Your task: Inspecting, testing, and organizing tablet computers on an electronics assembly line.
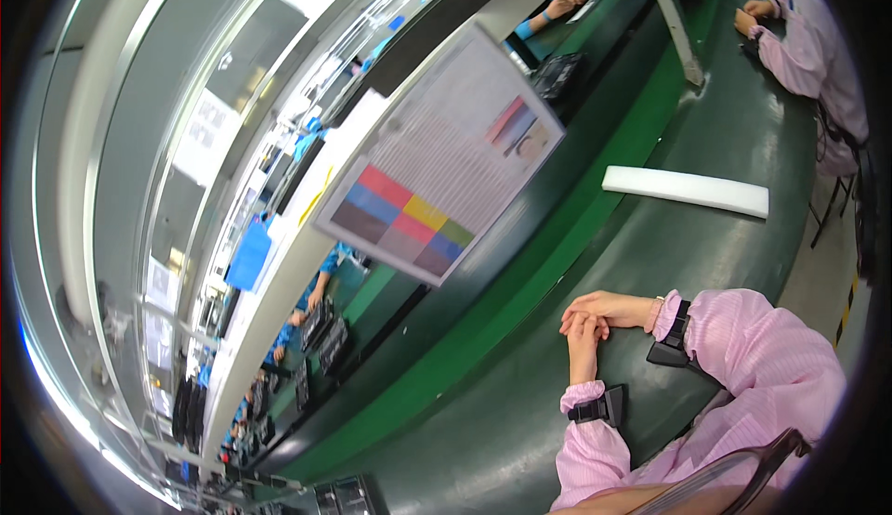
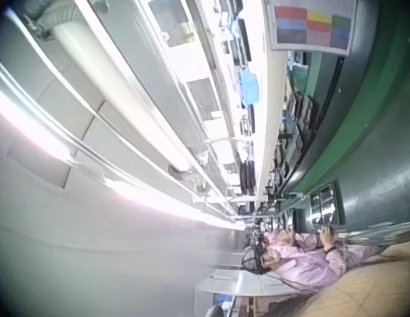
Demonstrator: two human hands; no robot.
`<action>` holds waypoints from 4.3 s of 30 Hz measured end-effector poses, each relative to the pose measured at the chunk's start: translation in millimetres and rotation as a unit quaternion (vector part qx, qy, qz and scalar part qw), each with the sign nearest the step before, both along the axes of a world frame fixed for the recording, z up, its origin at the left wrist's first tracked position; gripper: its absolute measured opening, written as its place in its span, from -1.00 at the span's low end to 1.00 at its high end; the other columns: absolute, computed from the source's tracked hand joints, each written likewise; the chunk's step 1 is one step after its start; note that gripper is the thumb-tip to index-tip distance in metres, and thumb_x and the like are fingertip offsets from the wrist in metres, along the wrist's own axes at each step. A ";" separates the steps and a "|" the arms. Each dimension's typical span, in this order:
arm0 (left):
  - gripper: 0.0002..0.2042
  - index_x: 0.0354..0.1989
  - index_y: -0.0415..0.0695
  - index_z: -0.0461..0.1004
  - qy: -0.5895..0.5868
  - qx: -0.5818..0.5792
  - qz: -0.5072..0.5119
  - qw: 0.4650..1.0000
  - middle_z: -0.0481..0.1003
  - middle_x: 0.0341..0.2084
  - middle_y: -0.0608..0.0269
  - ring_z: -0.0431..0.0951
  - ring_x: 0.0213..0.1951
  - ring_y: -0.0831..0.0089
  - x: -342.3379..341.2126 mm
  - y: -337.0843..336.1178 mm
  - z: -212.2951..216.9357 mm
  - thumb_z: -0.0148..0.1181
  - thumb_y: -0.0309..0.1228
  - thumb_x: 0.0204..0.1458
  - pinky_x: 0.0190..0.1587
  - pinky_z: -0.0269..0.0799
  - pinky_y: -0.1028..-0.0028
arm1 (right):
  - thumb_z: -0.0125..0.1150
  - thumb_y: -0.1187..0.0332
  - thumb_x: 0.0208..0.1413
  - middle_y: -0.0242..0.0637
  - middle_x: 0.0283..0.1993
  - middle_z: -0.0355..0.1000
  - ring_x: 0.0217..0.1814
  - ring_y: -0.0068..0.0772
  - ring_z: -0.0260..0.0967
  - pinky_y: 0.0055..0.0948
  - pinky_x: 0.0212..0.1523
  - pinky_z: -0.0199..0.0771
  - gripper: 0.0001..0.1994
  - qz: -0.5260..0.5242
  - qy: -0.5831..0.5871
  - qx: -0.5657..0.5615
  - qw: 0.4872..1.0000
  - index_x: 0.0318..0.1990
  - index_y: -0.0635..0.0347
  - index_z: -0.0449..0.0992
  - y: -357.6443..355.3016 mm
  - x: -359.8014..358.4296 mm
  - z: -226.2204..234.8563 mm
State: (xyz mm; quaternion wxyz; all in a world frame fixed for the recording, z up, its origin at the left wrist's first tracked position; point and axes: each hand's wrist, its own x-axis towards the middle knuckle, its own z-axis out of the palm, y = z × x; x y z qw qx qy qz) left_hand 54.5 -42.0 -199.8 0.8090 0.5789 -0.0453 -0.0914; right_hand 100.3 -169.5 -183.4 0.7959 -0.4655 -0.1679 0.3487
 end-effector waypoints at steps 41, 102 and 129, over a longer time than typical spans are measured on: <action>-0.80 -0.43 -0.17 0.39 0.017 0.005 0.021 1.000 0.39 -0.56 0.37 0.35 -0.52 0.62 -1.2 -8.4 18.4 0.00 -0.34 0.18 -0.45 0.26 0.63 | -0.11 0.20 0.26 -0.08 -0.11 0.47 -0.55 -0.65 0.38 -0.74 -0.72 0.30 -0.68 -0.022 0.057 0.019 0.998 -0.10 0.31 0.41 -1.7 2.1 7.5; -0.94 -0.43 -0.14 0.26 -0.020 -0.014 0.022 0.999 0.29 -0.64 0.33 0.30 -0.58 0.55 -1.6 -6.4 9.5 -0.09 -0.57 0.05 -0.49 0.24 0.56 | -0.19 0.15 0.26 -0.20 -0.12 0.48 -0.67 -0.75 0.24 -0.80 -0.75 0.24 -0.65 -0.051 -0.030 -0.018 0.998 -0.10 0.26 0.38 1.1 -0.6 4.3; -0.94 -0.43 -0.13 0.28 -0.021 -0.013 0.021 0.999 0.30 -0.62 0.35 0.29 -0.57 0.57 -2.3 -6.0 7.3 -0.08 -0.55 0.07 -0.48 0.24 0.58 | -0.20 0.15 0.27 -0.19 -0.12 0.48 -0.67 -0.74 0.24 -0.80 -0.77 0.23 -0.65 -0.054 -0.036 -0.023 0.998 -0.11 0.26 0.38 2.8 -0.4 2.3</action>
